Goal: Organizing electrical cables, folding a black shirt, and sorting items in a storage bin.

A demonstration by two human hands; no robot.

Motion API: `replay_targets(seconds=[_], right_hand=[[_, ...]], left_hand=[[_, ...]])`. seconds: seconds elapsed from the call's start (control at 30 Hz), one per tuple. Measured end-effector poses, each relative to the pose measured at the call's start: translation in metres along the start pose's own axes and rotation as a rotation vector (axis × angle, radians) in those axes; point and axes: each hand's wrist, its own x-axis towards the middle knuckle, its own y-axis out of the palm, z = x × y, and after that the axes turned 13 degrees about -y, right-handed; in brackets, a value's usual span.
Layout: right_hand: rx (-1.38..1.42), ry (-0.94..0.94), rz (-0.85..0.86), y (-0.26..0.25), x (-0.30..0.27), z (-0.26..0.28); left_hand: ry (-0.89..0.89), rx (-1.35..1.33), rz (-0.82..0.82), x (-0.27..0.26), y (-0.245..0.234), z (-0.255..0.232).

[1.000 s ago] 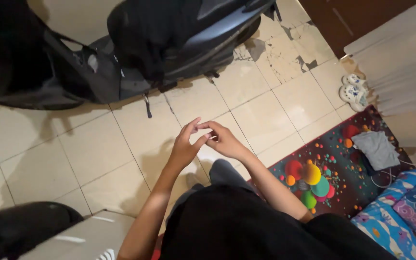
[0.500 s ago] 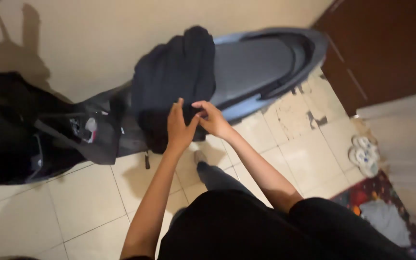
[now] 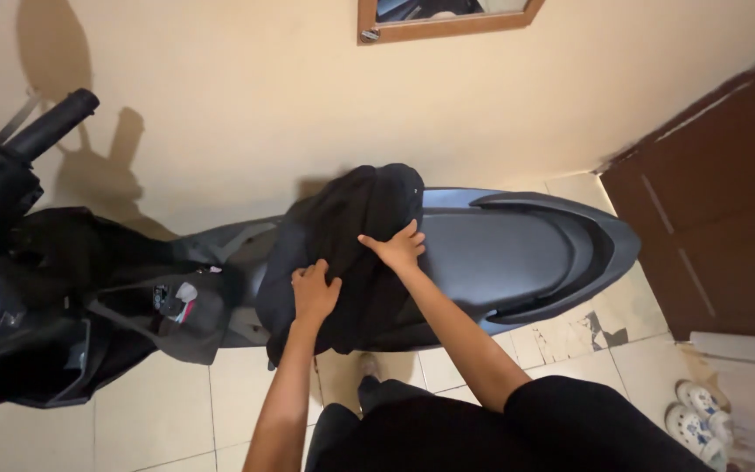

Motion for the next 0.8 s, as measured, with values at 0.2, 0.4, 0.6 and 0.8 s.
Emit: replay_targets(seconds=[0.2, 0.4, 0.6, 0.8], right_hand=[[0.487, -0.021, 0.157, 0.004, 0.028, -0.007], [0.788, 0.085, 0.62, -0.023, -0.021, -0.01], [1.242, 0.052, 0.975, -0.062, -0.12, -0.041], [1.11, -0.423, 1.287, -0.115, -0.252, -0.043]], left_hand=[[0.076, -0.633, 0.104, -0.028, 0.013, 0.02], [0.013, -0.821, 0.237, -0.151, 0.047, 0.022], [0.011, -1.265, 0.258, -0.269, 0.045, 0.039], [-0.449, -1.39, -0.475, -0.325, 0.056, 0.081]])
